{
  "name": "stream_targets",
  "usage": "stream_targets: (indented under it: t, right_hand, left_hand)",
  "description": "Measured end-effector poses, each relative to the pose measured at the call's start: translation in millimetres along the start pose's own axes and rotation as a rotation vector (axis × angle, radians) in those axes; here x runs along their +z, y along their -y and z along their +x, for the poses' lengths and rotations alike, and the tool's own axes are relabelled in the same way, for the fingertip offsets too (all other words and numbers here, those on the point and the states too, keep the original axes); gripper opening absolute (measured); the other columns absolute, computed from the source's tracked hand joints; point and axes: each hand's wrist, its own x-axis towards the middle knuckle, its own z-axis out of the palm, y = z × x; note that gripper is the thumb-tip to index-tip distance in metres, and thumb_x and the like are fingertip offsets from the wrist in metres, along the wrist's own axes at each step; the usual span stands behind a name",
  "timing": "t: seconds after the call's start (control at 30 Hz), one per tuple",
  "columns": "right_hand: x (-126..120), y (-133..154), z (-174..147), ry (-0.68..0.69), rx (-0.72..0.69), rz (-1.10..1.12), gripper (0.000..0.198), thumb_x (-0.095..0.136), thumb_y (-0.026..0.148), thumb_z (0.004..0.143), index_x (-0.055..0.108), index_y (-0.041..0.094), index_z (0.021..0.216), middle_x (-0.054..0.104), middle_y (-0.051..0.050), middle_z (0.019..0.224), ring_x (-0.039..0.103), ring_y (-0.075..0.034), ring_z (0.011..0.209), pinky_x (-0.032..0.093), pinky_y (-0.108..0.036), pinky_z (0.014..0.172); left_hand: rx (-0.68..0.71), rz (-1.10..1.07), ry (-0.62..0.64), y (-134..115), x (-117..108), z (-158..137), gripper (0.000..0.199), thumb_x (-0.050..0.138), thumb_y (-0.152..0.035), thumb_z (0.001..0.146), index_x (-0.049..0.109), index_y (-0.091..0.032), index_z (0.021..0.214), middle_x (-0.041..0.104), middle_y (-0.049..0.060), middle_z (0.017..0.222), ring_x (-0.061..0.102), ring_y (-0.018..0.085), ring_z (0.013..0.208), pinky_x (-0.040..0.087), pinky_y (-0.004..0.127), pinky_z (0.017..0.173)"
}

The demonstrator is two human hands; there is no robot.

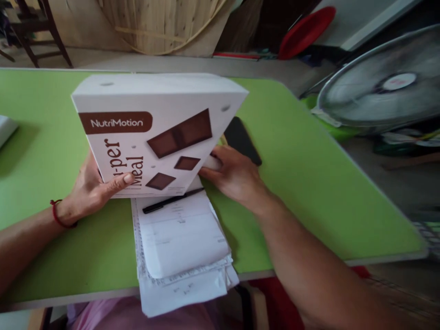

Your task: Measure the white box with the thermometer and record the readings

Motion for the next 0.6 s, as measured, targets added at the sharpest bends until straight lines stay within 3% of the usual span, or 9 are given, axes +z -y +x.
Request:
stream_targets:
  t: [0.17, 0.33, 0.5, 0.6]
  right_hand:
    - [-2.3, -4.6, 1.9, 0.061, -0.122, -0.156, 0.025, 0.057, 0.042, 0.081, 0.065, 0.022, 0.092, 0.066, -0.009, 0.083, 0.061, -0.028, 0.080, 0.046, -0.037, 0.062]
    - [-16.2, 7.2, -10.3, -0.062, -0.343, -0.112, 0.020, 0.054, 0.032, 0.084, 0.068, 0.019, 0.091, 0.067, -0.012, 0.092, 0.062, -0.027, 0.087, 0.049, -0.042, 0.074]
    - [-27.3, 28.0, -22.8, 0.301, -0.601, 0.013, 0.017, 0.055, 0.021, 0.086, 0.071, 0.020, 0.083, 0.067, -0.006, 0.081, 0.062, -0.020, 0.078, 0.049, -0.038, 0.073]
    - [-25.6, 30.9, -23.7, 0.365, -0.643, -0.015, 0.022, 0.051, 0.016, 0.088, 0.071, 0.018, 0.079, 0.066, -0.006, 0.074, 0.060, -0.019, 0.072, 0.047, -0.035, 0.068]
  left_hand:
    - [0.032, -0.033, -0.005, 2.0, 0.1, 0.5, 0.035, 0.071, -0.033, 0.077, 0.052, -0.019, 0.103, 0.061, 0.009, 0.119, 0.061, 0.029, 0.107, 0.054, 0.046, 0.088]
    - [0.052, 0.008, -0.029, 2.5, 0.6, 0.0, 0.038, 0.071, -0.035, 0.077, 0.052, -0.018, 0.106, 0.062, 0.010, 0.118, 0.062, 0.027, 0.105, 0.054, 0.044, 0.088]
    - [0.085, 0.111, -0.154, 6.3, -2.1, 3.3, 0.041, 0.070, -0.042, 0.077, 0.053, -0.019, 0.106, 0.060, 0.009, 0.120, 0.058, 0.028, 0.111, 0.047, 0.048, 0.098]
    - [0.087, 0.214, -0.230, 14.5, -5.0, 10.6, 0.057, 0.069, -0.050, 0.075, 0.048, -0.019, 0.118, 0.056, 0.010, 0.125, 0.054, 0.029, 0.116, 0.044, 0.050, 0.100]
